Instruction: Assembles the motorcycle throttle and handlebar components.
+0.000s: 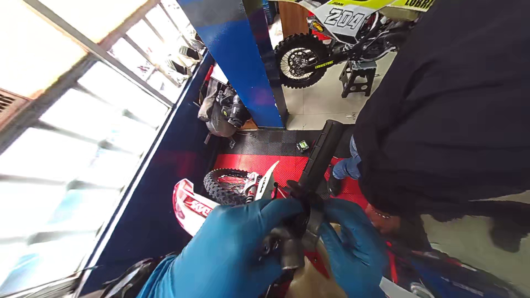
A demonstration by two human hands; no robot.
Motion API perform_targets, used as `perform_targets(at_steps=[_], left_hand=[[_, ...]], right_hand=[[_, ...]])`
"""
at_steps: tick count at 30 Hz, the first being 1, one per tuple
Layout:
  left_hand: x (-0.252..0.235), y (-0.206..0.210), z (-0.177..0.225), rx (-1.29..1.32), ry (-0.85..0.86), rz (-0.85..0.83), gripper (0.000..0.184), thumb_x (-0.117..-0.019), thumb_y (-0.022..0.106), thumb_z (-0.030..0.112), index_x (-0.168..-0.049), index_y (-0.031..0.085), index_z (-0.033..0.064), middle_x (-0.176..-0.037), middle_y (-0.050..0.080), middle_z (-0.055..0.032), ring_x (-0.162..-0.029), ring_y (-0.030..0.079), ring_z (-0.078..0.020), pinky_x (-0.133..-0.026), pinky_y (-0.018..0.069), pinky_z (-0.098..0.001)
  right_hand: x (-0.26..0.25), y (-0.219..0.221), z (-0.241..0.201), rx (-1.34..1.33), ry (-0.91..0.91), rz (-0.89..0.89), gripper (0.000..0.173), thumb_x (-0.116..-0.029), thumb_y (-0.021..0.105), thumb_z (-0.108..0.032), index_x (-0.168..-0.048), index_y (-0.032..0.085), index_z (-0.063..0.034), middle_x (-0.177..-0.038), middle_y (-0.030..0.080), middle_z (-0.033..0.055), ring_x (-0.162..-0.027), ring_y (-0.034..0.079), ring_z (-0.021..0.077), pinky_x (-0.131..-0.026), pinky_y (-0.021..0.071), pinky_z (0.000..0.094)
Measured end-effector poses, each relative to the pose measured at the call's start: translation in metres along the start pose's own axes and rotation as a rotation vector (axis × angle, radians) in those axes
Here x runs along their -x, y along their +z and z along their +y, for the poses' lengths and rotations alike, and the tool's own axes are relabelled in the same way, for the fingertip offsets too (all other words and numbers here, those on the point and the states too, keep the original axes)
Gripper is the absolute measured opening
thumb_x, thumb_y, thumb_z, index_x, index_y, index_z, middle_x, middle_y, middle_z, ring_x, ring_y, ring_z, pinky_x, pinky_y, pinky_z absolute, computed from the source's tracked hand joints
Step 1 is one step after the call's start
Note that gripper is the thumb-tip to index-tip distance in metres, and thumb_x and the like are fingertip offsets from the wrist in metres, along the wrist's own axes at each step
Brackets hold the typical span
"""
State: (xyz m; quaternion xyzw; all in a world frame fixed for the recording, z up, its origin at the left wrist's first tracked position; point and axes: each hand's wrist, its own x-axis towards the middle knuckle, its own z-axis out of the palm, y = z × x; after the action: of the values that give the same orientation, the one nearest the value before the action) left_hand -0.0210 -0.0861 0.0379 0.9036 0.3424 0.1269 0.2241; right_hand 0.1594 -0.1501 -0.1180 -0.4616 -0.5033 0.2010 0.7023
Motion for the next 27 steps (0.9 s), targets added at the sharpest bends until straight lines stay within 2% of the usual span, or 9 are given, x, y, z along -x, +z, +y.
perform_targets(at_steps=[3,6,9,11,14,19,22,25,27], left_hand=[[0.006,-0.002,-0.001,0.084,0.004,-0.029,0.032,-0.0924,0.073,0.025,-0.121,0.071,0.0107,-0.098,0.075,-0.0058,-0.081,0.070,-0.0105,-0.067,0.0566,-0.0297],[0.005,-0.005,0.002,0.141,-0.018,-0.069,0.031,-0.0947,0.073,0.024,-0.121,0.071,0.0080,-0.102,0.076,-0.0074,-0.087,0.071,-0.0100,-0.073,0.0582,-0.0288],[0.002,-0.007,0.007,0.124,-0.019,-0.106,0.029,-0.0973,0.070,0.025,-0.121,0.071,0.0074,-0.103,0.076,-0.0087,-0.088,0.072,-0.0112,-0.073,0.0579,-0.0295],[0.001,-0.004,0.006,0.131,0.001,-0.103,0.028,-0.0966,0.069,0.022,-0.120,0.071,0.0070,-0.102,0.076,-0.0094,-0.087,0.072,-0.0123,-0.072,0.0571,-0.0296],[0.000,-0.003,0.006,0.121,-0.010,-0.103,0.028,-0.0966,0.070,0.022,-0.120,0.072,0.0072,-0.100,0.076,-0.0094,-0.086,0.071,-0.0131,-0.070,0.0567,-0.0298],[0.001,-0.002,0.002,0.116,0.007,-0.091,0.028,-0.0960,0.069,0.021,-0.120,0.071,0.0082,-0.100,0.076,-0.0086,-0.085,0.071,-0.0124,-0.070,0.0558,-0.0283],[0.001,-0.002,0.004,0.165,-0.017,-0.083,0.029,-0.0964,0.070,0.018,-0.121,0.072,0.0034,-0.104,0.076,-0.0150,-0.088,0.073,-0.0191,-0.075,0.0566,-0.0344],[0.002,0.001,-0.002,0.144,0.015,-0.073,0.027,-0.0965,0.069,0.022,-0.120,0.072,0.0081,-0.099,0.076,-0.0083,-0.085,0.071,-0.0118,-0.070,0.0559,-0.0278],[0.002,0.002,-0.005,0.159,0.034,-0.061,0.028,-0.0961,0.069,0.023,-0.120,0.072,0.0083,-0.098,0.075,-0.0076,-0.083,0.070,-0.0104,-0.069,0.0550,-0.0261]], right_hand=[[0.002,0.000,0.000,-0.026,-0.025,-0.022,0.015,-0.0936,0.075,-0.017,-0.109,0.073,-0.0152,-0.114,0.070,-0.0043,-0.110,0.065,0.0034,-0.091,0.0567,0.0175],[0.000,-0.003,0.003,-0.138,0.034,-0.054,0.013,-0.0951,0.074,-0.020,-0.107,0.076,-0.0168,-0.113,0.071,-0.0062,-0.110,0.065,0.0035,-0.093,0.0564,0.0184],[-0.005,0.000,0.009,-0.298,0.195,-0.047,0.012,-0.0907,0.078,-0.023,-0.102,0.074,-0.0202,-0.105,0.073,-0.0092,-0.104,0.068,0.0050,-0.091,0.0579,0.0223],[-0.008,0.006,0.017,-0.452,0.274,-0.062,0.024,-0.0842,0.084,-0.022,-0.104,0.071,-0.0211,-0.107,0.070,-0.0088,-0.104,0.067,0.0037,-0.089,0.0579,0.0201],[-0.010,0.012,0.011,-0.534,0.384,-0.066,0.034,-0.0774,0.087,-0.014,-0.105,0.067,-0.0194,-0.107,0.071,-0.0083,-0.098,0.069,0.0026,-0.083,0.0603,0.0207],[-0.013,0.003,-0.001,-0.538,0.449,-0.125,0.031,-0.0763,0.086,-0.006,-0.099,0.067,-0.0155,-0.114,0.068,-0.0044,-0.096,0.068,0.0014,-0.081,0.0609,0.0188],[-0.016,0.001,-0.009,-0.546,0.531,-0.111,0.026,-0.0760,0.087,-0.006,-0.095,0.071,-0.0140,-0.111,0.071,-0.0039,-0.097,0.069,0.0040,-0.081,0.0615,0.0212],[-0.019,-0.006,-0.010,-0.620,0.571,-0.167,0.029,-0.0755,0.085,-0.003,-0.099,0.070,-0.0087,-0.116,0.068,0.0008,-0.100,0.070,0.0073,-0.082,0.0630,0.0249],[-0.020,-0.011,-0.012,-0.642,0.594,-0.217,0.039,-0.0710,0.087,-0.007,-0.105,0.067,-0.0074,-0.121,0.066,0.0013,-0.104,0.069,0.0079,-0.082,0.0632,0.0259]])
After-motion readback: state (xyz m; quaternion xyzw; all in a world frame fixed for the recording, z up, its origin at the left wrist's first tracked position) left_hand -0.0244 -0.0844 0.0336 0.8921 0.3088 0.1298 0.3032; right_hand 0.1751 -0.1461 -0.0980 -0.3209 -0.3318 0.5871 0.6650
